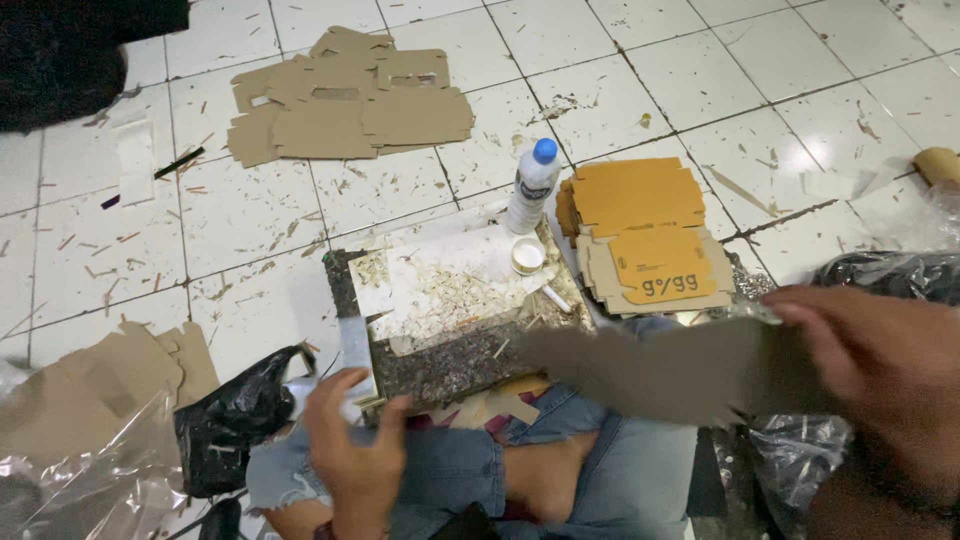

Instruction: The person sits on the floor and assembles flat cardboard pieces into box shapes by folding and pressing the edges. They handle each piece individually, aligning flaps and smoothing the joints to form the box structure.

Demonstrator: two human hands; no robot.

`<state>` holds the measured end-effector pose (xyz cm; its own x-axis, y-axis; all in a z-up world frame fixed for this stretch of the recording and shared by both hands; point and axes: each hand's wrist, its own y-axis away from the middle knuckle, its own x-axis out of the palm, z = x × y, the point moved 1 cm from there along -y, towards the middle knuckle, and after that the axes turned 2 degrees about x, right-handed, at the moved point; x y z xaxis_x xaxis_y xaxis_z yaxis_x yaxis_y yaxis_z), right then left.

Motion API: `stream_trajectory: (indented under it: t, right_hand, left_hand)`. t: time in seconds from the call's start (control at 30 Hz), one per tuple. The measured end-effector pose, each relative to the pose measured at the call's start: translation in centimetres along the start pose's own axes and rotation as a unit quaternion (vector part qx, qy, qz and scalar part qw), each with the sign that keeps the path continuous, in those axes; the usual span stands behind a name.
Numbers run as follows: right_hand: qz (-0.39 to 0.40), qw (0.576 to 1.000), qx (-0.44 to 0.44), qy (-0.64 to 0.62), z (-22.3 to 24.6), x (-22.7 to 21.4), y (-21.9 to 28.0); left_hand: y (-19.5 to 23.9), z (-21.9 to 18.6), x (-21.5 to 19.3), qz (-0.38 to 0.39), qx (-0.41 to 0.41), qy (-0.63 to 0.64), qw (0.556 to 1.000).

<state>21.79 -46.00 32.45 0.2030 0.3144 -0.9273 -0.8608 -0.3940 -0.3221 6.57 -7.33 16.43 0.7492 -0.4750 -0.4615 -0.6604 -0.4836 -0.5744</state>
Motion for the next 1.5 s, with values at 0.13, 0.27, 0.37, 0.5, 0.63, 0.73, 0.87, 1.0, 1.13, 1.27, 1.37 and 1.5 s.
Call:
stream_trajectory:
  t: [0.13,0.27,0.37,0.5,0.63,0.73,0.87,1.0,1.13,1.27,1.37,1.5]
  right_hand:
    - [0.038,0.956,-0.263,-0.125,7.3,4.9,-4.2]
    - [0.047,0.919,-0.333,-0.208,11.5,9.9,-6.3]
    - [-0.076,0.947,-0.232,-0.209,9.4,13.2,-6.2]
    - [0.086,0.903,0.178,-0.380,5.8,18.7,-2.5]
    - [0.334,0.687,0.296,-0.574,5.9,22.7,2.0]
    - [0.354,0.630,0.217,-0.656,5.4,24.7,3.1]
    - [0.377,0.703,0.233,-0.556,4.6,26.7,3.6]
    - [0.343,0.756,0.232,-0.507,5.9,27.1,3.4]
    - [0.366,0.712,0.242,-0.548,5.8,28.6,4.1]
    - [0.409,0.741,0.233,-0.478,5.3,28.6,4.3]
    - [0.426,0.710,0.233,-0.510,4.6,27.9,4.7]
    - [0.451,0.650,0.252,-0.557,1.8,28.3,6.3]
  left_hand:
    - [-2.5,-9.6,2.0,0.170,0.077,0.043,0.982]
    - [-0.9,-9.5,5.3,0.395,-0.108,0.076,0.909]
    - [1.1,-5.2,6.9,0.344,-0.201,0.123,0.909]
    - [2.8,-0.4,6.6,0.210,-0.265,0.172,0.925]
    - [3.8,2.3,7.5,0.206,-0.274,0.189,0.920]
    - [3.9,2.6,7.5,0.278,-0.359,0.164,0.876]
    - [4.8,2.7,7.9,0.290,-0.278,0.139,0.905]
    - [5.1,2.5,8.1,0.223,-0.279,0.105,0.928]
    - [5.3,3.2,7.8,0.251,-0.285,0.045,0.924]
    - [4.7,2.7,7.3,0.321,-0.329,0.040,0.887]
    - [4.5,2.0,6.5,0.356,-0.356,0.040,0.863]
    - [7.3,5.0,6.0,0.359,-0.327,0.025,0.874]
